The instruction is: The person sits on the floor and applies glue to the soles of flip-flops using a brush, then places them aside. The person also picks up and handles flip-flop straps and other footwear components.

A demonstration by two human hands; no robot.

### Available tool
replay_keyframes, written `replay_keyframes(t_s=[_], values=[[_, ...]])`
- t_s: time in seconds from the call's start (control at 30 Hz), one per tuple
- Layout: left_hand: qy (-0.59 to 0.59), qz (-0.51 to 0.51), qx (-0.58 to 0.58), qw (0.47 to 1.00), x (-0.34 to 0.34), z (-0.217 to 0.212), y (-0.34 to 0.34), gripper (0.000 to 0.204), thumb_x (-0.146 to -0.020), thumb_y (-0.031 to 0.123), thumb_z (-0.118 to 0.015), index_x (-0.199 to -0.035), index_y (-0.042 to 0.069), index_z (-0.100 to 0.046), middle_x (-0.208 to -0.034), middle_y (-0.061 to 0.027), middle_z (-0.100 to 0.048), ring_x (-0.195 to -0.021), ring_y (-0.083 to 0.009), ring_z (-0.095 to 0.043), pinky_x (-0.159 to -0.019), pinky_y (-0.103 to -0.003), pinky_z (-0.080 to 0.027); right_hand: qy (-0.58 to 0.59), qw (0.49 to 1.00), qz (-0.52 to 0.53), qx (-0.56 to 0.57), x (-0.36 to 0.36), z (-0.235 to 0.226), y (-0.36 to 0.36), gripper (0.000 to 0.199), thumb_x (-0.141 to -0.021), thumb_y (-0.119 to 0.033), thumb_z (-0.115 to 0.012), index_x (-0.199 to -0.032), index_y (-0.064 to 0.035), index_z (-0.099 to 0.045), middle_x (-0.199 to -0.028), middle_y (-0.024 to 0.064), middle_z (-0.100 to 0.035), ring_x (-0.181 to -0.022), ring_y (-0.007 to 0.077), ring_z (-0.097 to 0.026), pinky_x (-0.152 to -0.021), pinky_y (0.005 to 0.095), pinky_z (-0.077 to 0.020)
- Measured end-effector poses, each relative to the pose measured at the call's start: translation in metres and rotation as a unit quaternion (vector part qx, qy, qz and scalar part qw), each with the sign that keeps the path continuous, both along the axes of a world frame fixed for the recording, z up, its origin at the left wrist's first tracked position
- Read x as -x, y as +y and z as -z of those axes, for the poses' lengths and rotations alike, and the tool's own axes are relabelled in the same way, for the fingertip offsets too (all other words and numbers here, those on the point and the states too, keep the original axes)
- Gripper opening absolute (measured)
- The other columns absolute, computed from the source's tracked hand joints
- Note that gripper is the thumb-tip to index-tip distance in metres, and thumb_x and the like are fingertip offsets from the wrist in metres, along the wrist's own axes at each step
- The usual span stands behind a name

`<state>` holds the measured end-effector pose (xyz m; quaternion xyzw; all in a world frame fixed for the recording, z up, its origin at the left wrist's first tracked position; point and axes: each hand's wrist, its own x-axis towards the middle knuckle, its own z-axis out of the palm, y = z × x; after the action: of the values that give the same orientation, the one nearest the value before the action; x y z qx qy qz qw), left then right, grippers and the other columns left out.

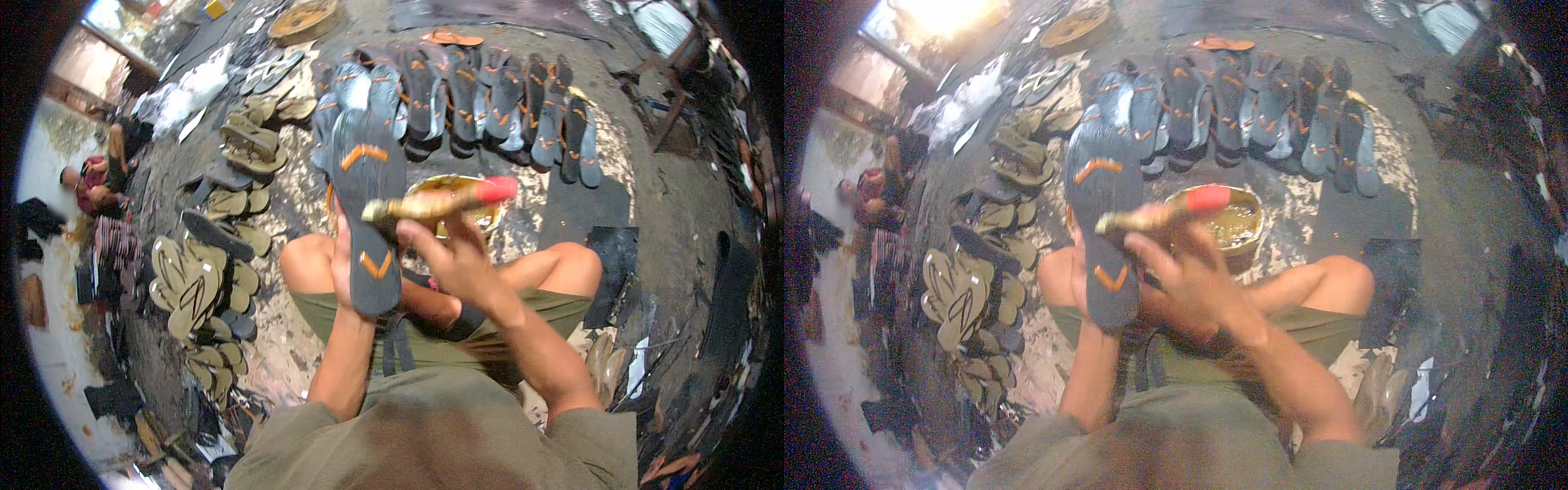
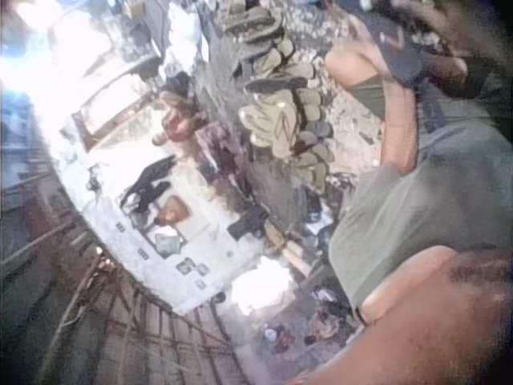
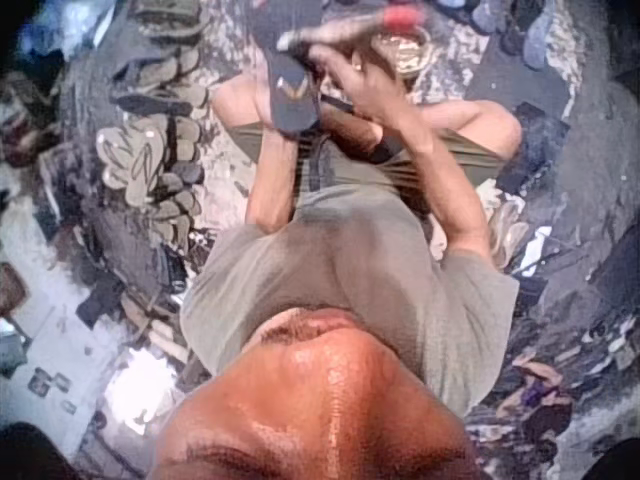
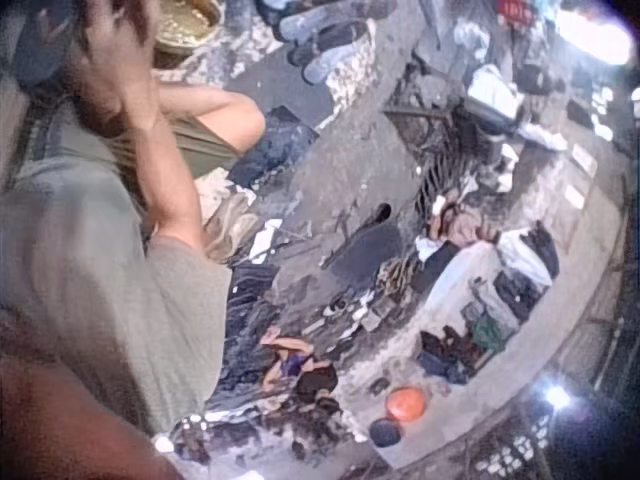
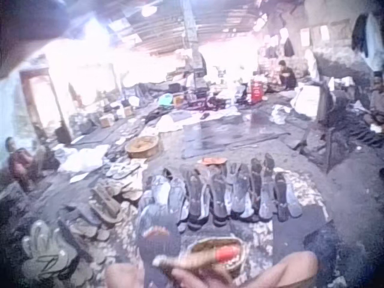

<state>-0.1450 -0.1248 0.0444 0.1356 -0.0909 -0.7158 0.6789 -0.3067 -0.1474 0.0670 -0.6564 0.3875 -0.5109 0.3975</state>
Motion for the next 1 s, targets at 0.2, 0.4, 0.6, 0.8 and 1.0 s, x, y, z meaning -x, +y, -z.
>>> replay_keyframes(t_s=[0.2,0.4,0.6,0.8,1.0], values=[[-0.045,-0.056,0.029,0.997,-0.010,-0.002,-0.042,0.045,-0.107,0.045,-0.048,-0.151,0.039,-0.042,-0.137,-0.0183,-0.055,-0.117,-0.0307,-0.061,-0.090,-0.045,-0.056,-0.099,0.982,-0.116,-0.108,-0.012,0.003,0.069,0.028,-0.091,-0.011,-0.076,-0.116,-0.0021,-0.069,-0.111,0.0143,-0.071,-0.105,0.0297,-0.068,-0.092,0.0424,-0.0518],[0.058,0.045,0.028,0.997,0.031,0.005,-0.025,0.049,-0.110,0.041,-0.041,-0.157,0.028,-0.034,-0.148,-0.0090,-0.051,-0.130,-0.0245,-0.055,-0.111,-0.045,-0.046,0.052,0.988,-0.001,0.145,0.003,0.003,-0.018,0.036,-0.081,-0.015,-0.080,-0.115,-0.0067,-0.070,-0.101,0.0142,-0.066,-0.092,0.0357,-0.063,-0.080,0.0446,-0.0491],[-0.086,-0.016,0.024,0.996,0.019,-0.002,-0.029,0.062,-0.106,0.051,-0.048,-0.155,0.015,-0.038,-0.132,-0.0142,-0.062,-0.109,-0.0260,-0.068,-0.094,-0.043,-0.058,0.080,0.973,-0.041,0.214,-0.009,-0.007,-0.006,0.027,-0.086,-0.016,-0.070,-0.112,-0.0062,-0.070,-0.104,0.0152,-0.068,-0.094,0.0354,-0.064,-0.081,0.0456,-0.0497],[-0.076,0.002,-0.017,0.997,-0.003,0.012,-0.044,0.055,-0.107,0.047,-0.048,-0.154,0.022,-0.037,-0.122,-0.0139,-0.063,-0.092,-0.0254,-0.068,-0.076,-0.039,-0.061,0.090,0.982,-0.001,0.165,0.006,-0.019,0.032,0.034,-0.083,-0.010,-0.073,-0.117,-0.0123,-0.072,-0.107,0.0059,-0.070,-0.095,0.0279,-0.065,-0.080,0.0404,-0.0495],[-0.038,0.017,0.027,0.999,0.035,0.001,-0.006,0.051,-0.111,0.037,-0.039,-0.160,0.030,-0.026,-0.144,-0.0092,-0.052,-0.119,-0.0246,-0.061,-0.094,-0.043,-0.057,0.169,0.935,0.125,0.287,0.027,0.010,-0.062,0.032,-0.082,-0.008,-0.071,-0.113,-0.0126,-0.073,-0.111,0.0085,-0.070,-0.097,0.0302,-0.065,-0.082,0.0411,-0.0501]])
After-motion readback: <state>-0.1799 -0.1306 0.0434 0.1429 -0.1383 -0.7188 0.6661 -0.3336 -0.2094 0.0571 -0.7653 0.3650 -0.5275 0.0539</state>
